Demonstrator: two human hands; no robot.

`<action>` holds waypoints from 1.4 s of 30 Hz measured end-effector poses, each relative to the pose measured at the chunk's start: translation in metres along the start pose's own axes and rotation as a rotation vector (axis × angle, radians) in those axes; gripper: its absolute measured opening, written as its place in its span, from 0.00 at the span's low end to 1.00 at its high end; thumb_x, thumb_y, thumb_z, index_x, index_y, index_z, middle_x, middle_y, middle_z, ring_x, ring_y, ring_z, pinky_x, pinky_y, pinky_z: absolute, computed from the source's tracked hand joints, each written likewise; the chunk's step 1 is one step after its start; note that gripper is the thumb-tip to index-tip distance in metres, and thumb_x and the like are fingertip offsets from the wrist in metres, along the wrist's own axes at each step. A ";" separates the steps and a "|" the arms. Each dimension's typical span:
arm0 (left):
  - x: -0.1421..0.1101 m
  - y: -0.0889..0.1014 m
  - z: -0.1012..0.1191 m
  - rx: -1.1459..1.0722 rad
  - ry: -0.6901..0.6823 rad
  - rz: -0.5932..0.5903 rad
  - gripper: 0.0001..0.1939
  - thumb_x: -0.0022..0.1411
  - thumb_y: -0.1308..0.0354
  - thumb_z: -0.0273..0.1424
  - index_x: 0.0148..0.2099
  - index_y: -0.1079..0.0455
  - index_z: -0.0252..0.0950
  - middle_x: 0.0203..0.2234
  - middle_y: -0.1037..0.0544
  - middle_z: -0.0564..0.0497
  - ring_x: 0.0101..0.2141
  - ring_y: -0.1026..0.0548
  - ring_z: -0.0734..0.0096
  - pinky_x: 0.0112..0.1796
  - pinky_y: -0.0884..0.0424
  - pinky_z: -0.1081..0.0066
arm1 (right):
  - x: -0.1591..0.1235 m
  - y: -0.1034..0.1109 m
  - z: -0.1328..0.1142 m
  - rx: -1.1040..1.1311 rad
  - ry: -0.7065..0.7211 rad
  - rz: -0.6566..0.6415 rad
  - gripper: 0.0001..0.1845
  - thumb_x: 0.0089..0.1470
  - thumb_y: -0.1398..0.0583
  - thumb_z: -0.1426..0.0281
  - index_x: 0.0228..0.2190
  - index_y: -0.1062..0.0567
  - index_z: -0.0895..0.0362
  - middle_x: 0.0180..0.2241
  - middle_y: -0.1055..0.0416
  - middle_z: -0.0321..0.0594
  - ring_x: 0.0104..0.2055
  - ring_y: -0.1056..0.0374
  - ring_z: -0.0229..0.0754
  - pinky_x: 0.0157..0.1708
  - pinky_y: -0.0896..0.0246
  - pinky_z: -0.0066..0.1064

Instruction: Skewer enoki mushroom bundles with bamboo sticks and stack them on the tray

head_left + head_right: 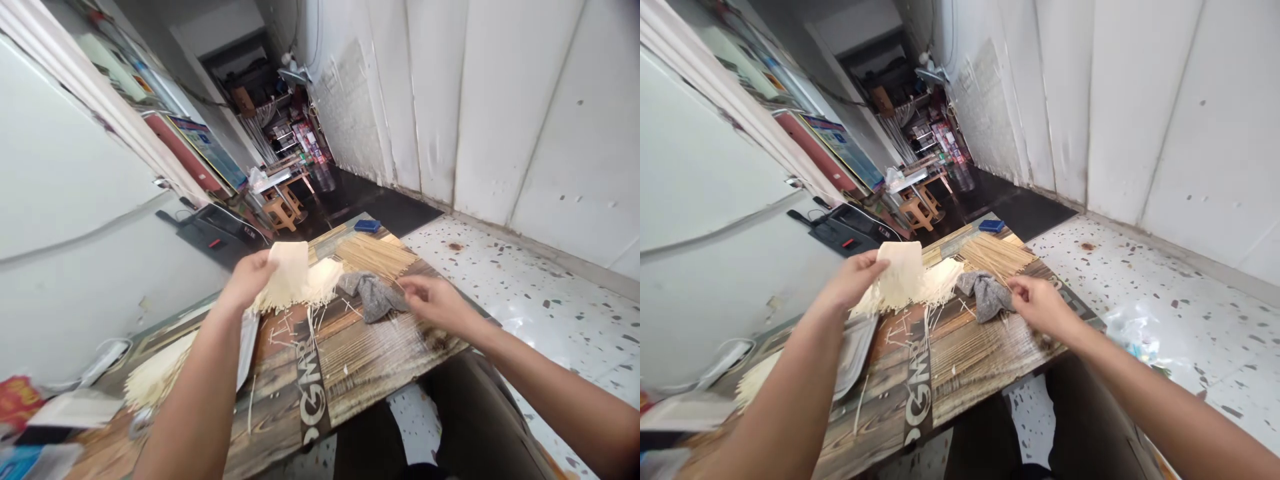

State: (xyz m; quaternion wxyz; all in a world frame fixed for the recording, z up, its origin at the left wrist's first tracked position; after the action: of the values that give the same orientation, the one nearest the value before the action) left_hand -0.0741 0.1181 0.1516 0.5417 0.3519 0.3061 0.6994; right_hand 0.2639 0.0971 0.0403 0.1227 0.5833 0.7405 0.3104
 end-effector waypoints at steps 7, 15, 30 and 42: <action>-0.063 0.019 0.005 -0.143 0.092 -0.513 0.23 0.50 0.40 0.48 0.43 0.25 0.39 0.32 0.19 0.50 0.33 0.22 0.60 0.36 0.25 0.63 | -0.085 -0.039 0.010 0.293 -0.046 -0.092 0.17 0.54 0.48 0.66 0.40 0.25 0.58 0.29 0.26 0.39 0.30 0.30 0.41 0.30 0.34 0.32; -0.071 -0.086 0.007 0.239 -0.253 -0.813 0.19 0.59 0.54 0.44 0.37 0.25 0.40 0.35 0.19 0.52 0.37 0.23 0.64 0.40 0.28 0.67 | -0.141 -0.055 0.016 0.342 -0.150 -0.216 0.16 0.59 0.50 0.68 0.46 0.29 0.58 0.26 0.32 0.35 0.21 0.38 0.36 0.22 0.40 0.29; -0.137 -0.129 -0.032 0.510 -0.457 -0.465 0.39 0.68 0.61 0.49 0.70 0.66 0.30 0.68 0.57 0.35 0.67 0.58 0.55 0.63 0.56 0.53 | -0.122 -0.058 -0.003 -0.123 -0.046 -0.218 0.11 0.56 0.48 0.69 0.41 0.34 0.59 0.20 0.31 0.34 0.21 0.35 0.42 0.23 0.47 0.31; -0.136 -0.159 -0.031 0.562 -0.319 -0.253 0.35 0.69 0.64 0.44 0.69 0.60 0.26 0.66 0.51 0.32 0.66 0.54 0.52 0.62 0.51 0.51 | -0.131 -0.048 -0.017 -0.119 0.158 -0.040 0.20 0.58 0.52 0.75 0.47 0.28 0.60 0.33 0.24 0.46 0.33 0.27 0.44 0.33 0.34 0.34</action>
State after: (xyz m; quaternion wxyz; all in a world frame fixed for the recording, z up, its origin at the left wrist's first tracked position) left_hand 0.0091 0.0203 -0.0161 0.5470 0.5513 0.4396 0.4512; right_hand 0.2547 -0.0372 0.0004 0.1045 0.5337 0.7397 0.3964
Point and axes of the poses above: each hand's wrist, its own x-axis towards the middle knuckle, its own y-axis out of the back of the hand, z = x × y, the point moved 2 cm from there along x, towards the middle knuckle
